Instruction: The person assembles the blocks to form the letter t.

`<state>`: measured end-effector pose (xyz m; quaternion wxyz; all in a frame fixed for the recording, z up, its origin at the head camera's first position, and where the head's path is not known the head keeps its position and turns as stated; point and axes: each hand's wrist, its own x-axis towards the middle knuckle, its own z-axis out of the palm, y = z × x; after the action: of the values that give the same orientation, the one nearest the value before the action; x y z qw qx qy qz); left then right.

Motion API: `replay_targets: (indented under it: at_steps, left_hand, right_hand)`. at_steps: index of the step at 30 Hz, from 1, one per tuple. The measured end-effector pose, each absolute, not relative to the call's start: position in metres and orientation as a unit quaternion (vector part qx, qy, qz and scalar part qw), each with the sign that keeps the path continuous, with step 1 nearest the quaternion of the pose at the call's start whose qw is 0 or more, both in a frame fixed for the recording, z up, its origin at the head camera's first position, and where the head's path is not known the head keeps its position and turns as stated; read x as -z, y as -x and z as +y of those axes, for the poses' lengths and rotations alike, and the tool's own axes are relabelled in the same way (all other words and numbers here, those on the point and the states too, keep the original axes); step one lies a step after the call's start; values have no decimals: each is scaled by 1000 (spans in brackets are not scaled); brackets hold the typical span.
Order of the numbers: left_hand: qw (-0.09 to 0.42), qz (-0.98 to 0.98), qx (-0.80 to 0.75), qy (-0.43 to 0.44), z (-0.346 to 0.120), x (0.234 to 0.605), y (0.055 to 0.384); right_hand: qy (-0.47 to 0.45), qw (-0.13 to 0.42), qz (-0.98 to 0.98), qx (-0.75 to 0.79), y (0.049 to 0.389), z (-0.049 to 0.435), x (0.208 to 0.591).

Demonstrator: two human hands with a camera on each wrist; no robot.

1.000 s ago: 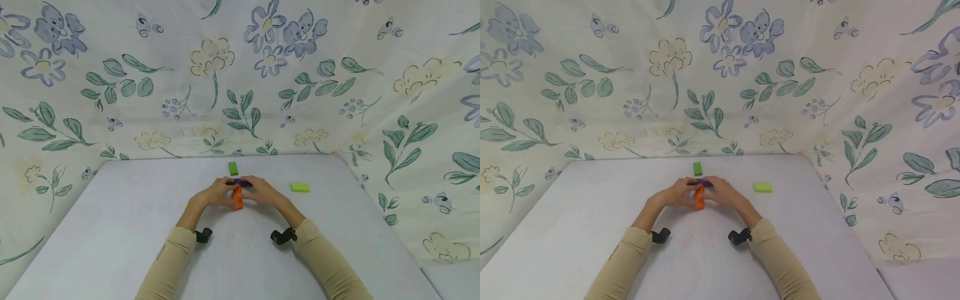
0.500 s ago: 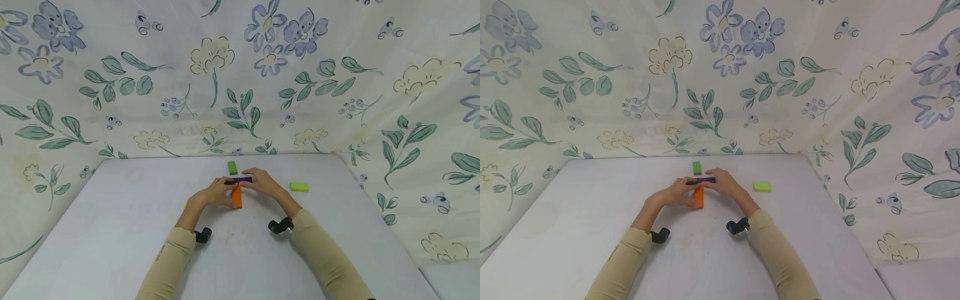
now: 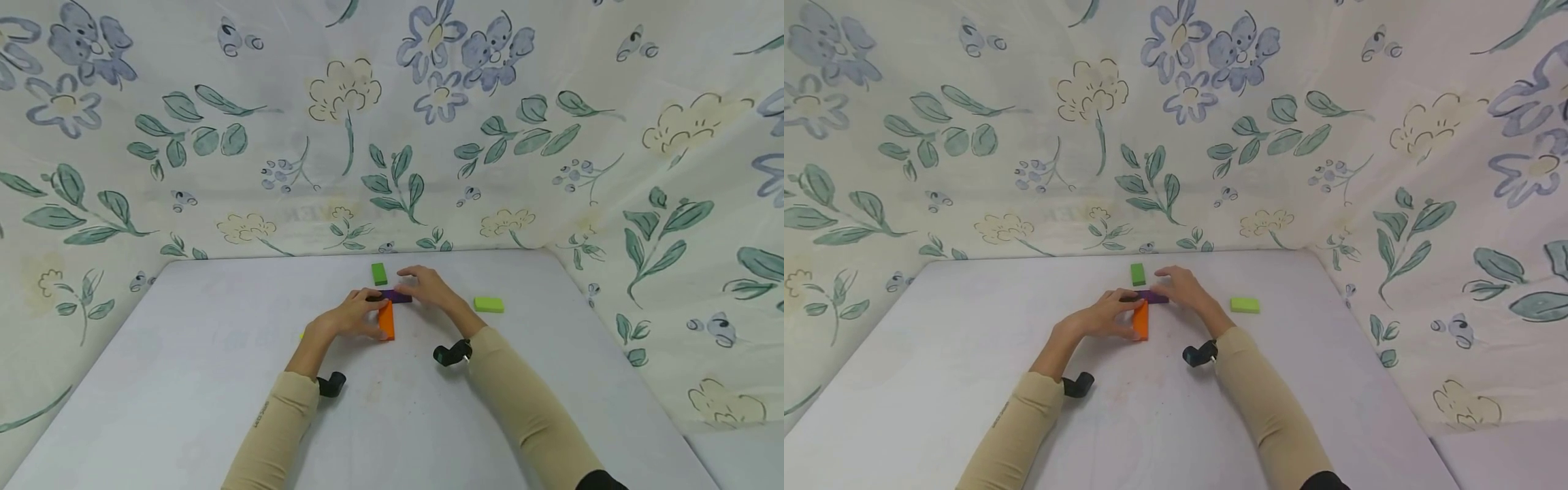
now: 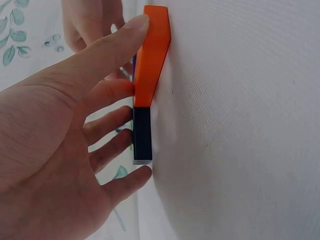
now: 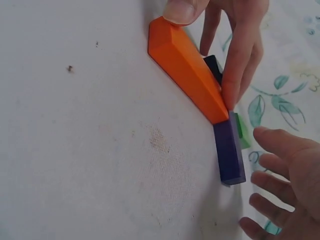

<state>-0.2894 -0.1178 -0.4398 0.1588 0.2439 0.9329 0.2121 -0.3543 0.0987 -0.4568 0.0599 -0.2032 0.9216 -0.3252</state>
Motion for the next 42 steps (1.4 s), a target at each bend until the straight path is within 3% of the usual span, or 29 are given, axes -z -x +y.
replay_targets:
  at_steps: [42]
  left_hand:
    - [172, 934, -217, -227, -117, 443, 293]
  right_hand:
    - [190, 81, 942, 265, 391, 56, 459]
